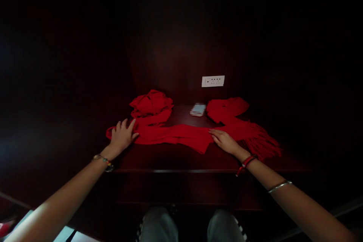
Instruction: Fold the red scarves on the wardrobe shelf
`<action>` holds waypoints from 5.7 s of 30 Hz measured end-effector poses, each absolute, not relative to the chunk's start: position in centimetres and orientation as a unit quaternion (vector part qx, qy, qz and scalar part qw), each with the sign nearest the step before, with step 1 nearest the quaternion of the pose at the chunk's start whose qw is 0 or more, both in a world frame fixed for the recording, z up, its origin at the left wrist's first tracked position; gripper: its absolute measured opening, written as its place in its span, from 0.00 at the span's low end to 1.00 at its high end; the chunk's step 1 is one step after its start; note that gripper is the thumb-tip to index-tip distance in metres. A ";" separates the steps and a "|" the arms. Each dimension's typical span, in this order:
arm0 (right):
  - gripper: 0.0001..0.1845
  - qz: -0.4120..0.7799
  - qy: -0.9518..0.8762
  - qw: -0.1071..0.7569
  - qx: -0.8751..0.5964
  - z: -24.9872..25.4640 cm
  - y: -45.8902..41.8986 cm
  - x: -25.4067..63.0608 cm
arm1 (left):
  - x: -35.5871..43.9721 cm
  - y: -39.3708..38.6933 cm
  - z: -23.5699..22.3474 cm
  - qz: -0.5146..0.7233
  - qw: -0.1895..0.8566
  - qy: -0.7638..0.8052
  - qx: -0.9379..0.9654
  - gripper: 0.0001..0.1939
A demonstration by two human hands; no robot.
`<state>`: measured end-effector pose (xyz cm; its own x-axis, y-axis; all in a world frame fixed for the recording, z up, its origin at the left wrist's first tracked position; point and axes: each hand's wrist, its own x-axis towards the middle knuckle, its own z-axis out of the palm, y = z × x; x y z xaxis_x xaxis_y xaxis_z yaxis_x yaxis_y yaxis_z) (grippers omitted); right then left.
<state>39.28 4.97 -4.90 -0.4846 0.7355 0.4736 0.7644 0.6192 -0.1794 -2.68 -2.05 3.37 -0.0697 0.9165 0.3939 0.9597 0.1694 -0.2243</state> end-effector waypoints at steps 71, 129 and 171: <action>0.19 -0.061 -0.873 0.243 -0.420 -4.8 4.0 41.6 | 5.1 -2.4 0.9 -0.143 0.003 -0.472 -0.870 0.20; 0.29 -0.030 -0.930 0.130 -0.343 -1.8 -0.1 41.9 | 8.5 -2.7 4.7 0.051 0.066 -0.508 -0.857 0.27; 0.26 -0.044 -0.753 -0.011 -0.657 -0.7 2.7 51.0 | 19.1 2.2 -1.6 -0.035 -0.016 -0.520 -0.854 0.27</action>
<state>51.00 2.75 -0.67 -0.1368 0.9898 0.0408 0.9878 0.1332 0.0812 19.10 2.24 -1.65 0.4576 0.8881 0.0439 0.8859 -0.4596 0.0633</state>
